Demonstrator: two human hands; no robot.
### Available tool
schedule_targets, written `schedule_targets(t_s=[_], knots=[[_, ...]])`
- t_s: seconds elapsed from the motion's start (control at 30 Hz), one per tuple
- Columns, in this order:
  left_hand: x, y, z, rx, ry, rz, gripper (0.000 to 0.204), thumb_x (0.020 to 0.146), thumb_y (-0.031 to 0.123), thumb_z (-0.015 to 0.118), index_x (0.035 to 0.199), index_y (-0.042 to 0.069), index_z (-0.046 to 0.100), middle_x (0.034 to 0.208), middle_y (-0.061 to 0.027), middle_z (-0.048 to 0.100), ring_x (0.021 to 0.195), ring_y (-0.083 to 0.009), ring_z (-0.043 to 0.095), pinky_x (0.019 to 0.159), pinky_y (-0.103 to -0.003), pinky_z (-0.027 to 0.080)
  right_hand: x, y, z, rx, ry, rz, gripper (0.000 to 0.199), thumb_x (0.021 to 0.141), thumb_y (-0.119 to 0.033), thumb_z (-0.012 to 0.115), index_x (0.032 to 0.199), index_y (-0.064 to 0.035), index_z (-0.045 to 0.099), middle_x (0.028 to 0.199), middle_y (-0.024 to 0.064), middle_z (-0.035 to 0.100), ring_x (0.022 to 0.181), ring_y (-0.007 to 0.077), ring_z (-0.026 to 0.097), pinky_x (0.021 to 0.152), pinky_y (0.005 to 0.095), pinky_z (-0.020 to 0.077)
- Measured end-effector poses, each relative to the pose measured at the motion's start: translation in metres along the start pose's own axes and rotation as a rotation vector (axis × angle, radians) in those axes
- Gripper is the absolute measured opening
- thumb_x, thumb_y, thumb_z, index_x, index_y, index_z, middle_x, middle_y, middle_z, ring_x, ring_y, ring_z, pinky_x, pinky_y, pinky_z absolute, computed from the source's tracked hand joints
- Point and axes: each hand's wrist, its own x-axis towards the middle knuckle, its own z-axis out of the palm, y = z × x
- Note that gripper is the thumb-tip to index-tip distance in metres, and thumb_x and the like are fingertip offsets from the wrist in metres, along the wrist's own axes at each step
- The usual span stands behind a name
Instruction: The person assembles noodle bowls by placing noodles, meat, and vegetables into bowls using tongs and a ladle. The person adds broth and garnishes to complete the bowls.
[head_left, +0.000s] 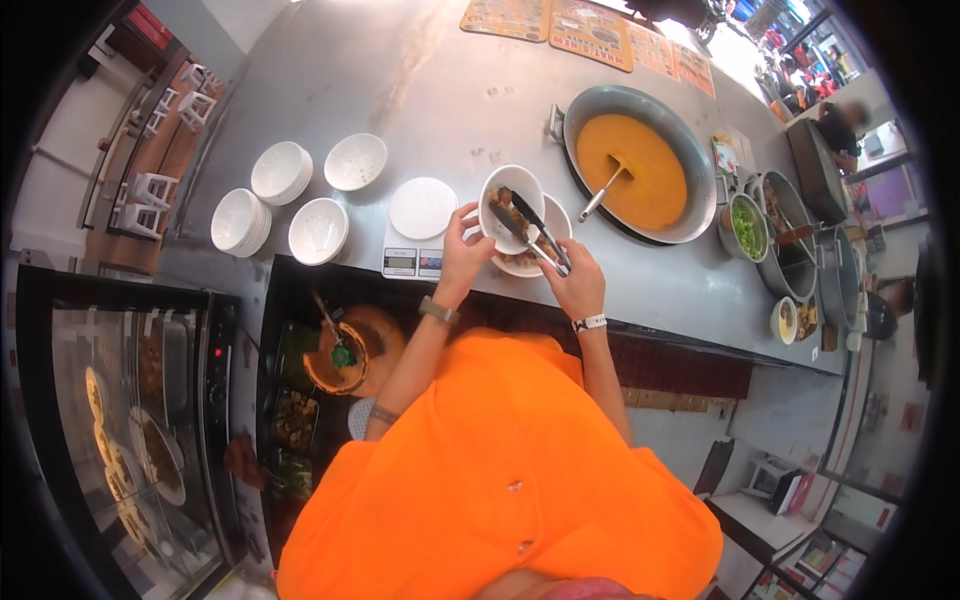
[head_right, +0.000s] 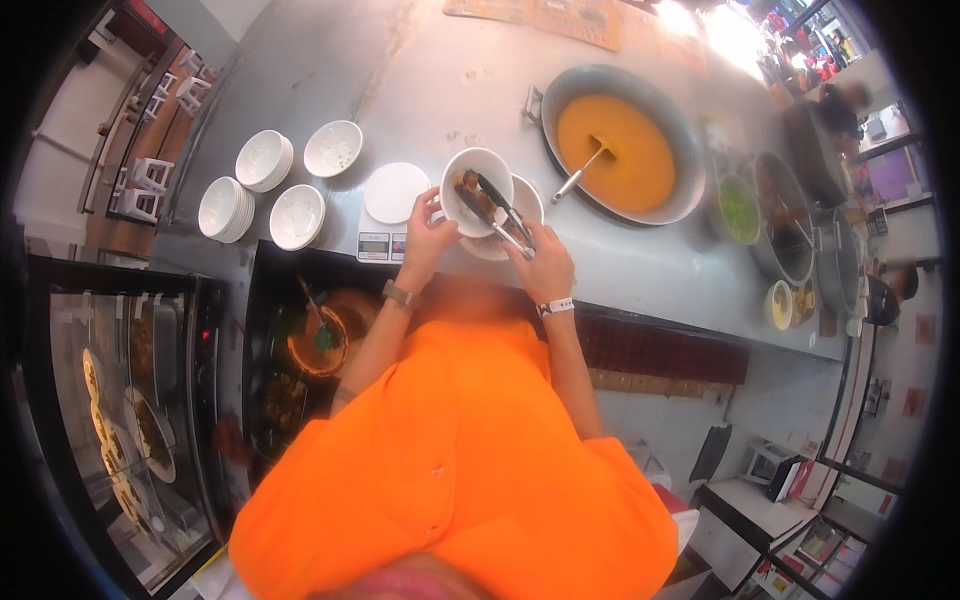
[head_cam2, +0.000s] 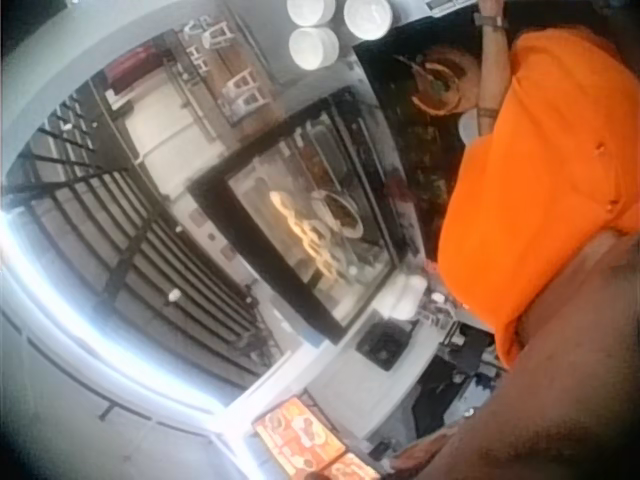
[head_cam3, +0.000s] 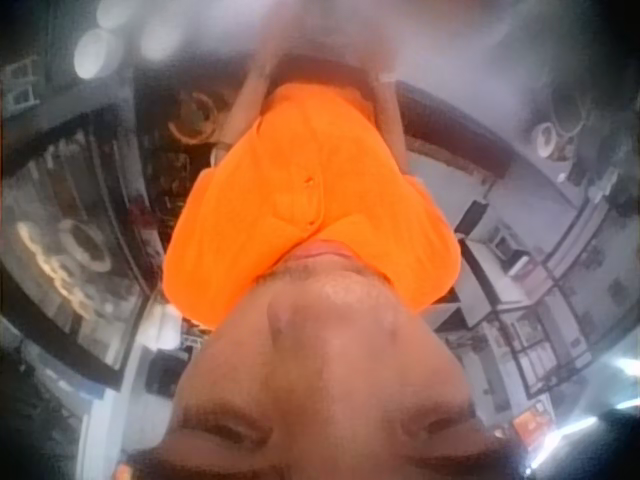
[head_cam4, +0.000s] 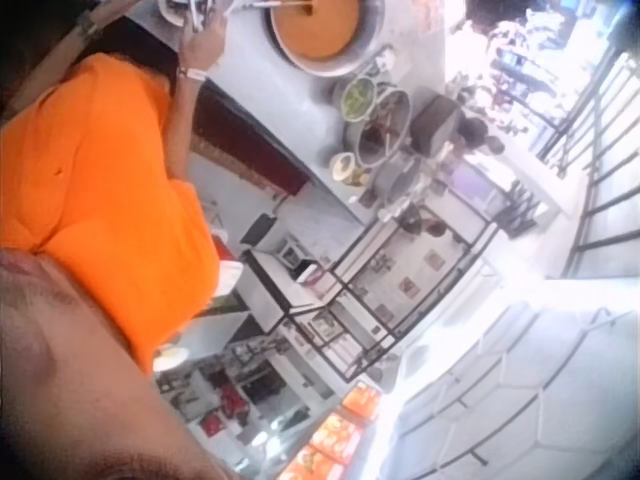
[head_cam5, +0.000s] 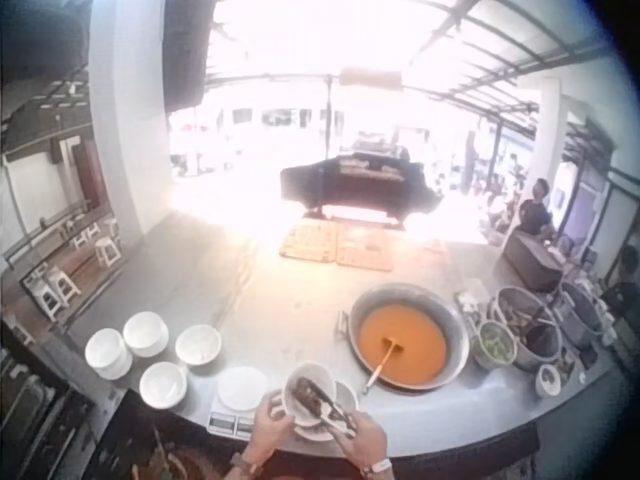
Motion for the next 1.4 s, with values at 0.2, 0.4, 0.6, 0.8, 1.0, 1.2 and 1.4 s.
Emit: schedule_targets(t_s=[0.2, 0.4, 0.6, 0.8, 1.0, 1.2, 1.4], knots=[[0.006, -0.011, -0.005, 0.1, 0.034, 0.051, 0.067, 0.075, -0.002, 0.063, 0.138, 0.004, 0.04, 0.126, -0.0155, 0.048, 0.117, -0.028, 0.054, 0.089, -0.036, 0.054, 0.007, 0.014, -0.006, -0.061, -0.03, -0.015, 0.041, 0.078, -0.031, 0.078, 0.112, -0.0127, 0.064, 0.097, 0.0088, 0.067, 0.083, 0.0323, 0.067, 0.069, 0.0433, 0.0526], [0.006, -0.016, -0.004, 0.101, 0.053, 0.06, 0.068, 0.074, -0.002, 0.064, 0.137, 0.004, 0.041, 0.126, -0.0163, 0.049, 0.118, -0.0279, 0.054, 0.096, -0.037, 0.05, 0.006, 0.027, -0.025, -0.114, -0.009, 0.021, 0.037, 0.079, -0.03, 0.078, 0.109, -0.0129, 0.067, 0.096, 0.0072, 0.067, 0.082, 0.0292, 0.068, 0.068, 0.0417, 0.0528], [0.009, -0.018, -0.007, 0.166, 0.093, 0.183, 0.067, 0.072, -0.004, 0.065, 0.135, 0.001, 0.042, 0.123, -0.0159, 0.05, 0.115, -0.0256, 0.055, 0.098, -0.036, 0.049, 0.007, 0.031, -0.033, -0.128, 0.048, 0.023, 0.038, 0.078, -0.03, 0.078, 0.11, -0.0121, 0.067, 0.095, 0.0078, 0.067, 0.081, 0.03, 0.067, 0.068, 0.0419, 0.0522], [0.01, -0.013, -0.007, 0.253, 0.075, 0.308, 0.065, 0.072, -0.005, 0.064, 0.133, 0.001, 0.043, 0.122, -0.0152, 0.05, 0.113, -0.0231, 0.055, 0.1, -0.035, 0.048, 0.008, 0.035, -0.035, -0.124, 0.087, 0.038, 0.038, 0.079, -0.031, 0.078, 0.11, -0.0115, 0.067, 0.094, 0.0084, 0.067, 0.081, 0.0308, 0.067, 0.069, 0.042, 0.0521], [0.006, -0.013, -0.016, 0.217, 0.127, 0.3, 0.065, 0.077, -0.007, 0.063, 0.136, 0.006, 0.039, 0.126, -0.0152, 0.049, 0.118, -0.0266, 0.054, 0.096, -0.038, 0.052, 0.003, 0.037, -0.034, -0.139, 0.025, 0.101, 0.039, 0.079, -0.031, 0.078, 0.11, -0.0111, 0.067, 0.096, 0.0089, 0.068, 0.082, 0.0298, 0.067, 0.07, 0.0417, 0.0522], [-0.006, 0.002, -0.026, -0.241, 0.218, 0.062, 0.056, 0.085, 0.004, 0.056, 0.137, 0.01, 0.034, 0.127, -0.0141, 0.049, 0.118, -0.028, 0.055, 0.092, -0.046, 0.056, -0.006, 0.045, -0.024, -0.032, 0.116, 0.077, 0.039, 0.079, -0.031, 0.078, 0.11, -0.0106, 0.068, 0.092, 0.0093, 0.067, 0.082, 0.0302, 0.066, 0.07, 0.0418, 0.0515], [-0.03, 0.001, -0.082, -0.45, 0.283, 0.111, 0.049, 0.088, 0.016, 0.055, 0.134, 0.011, 0.038, 0.13, -0.0135, 0.049, 0.119, -0.0303, 0.054, 0.093, -0.048, 0.055, 0.0, 0.041, -0.022, -0.089, -0.035, 0.027, 0.039, 0.078, -0.032, 0.078, 0.109, -0.0102, 0.07, 0.09, 0.0095, 0.067, 0.08, 0.0305, 0.065, 0.07, 0.0419, 0.051]])
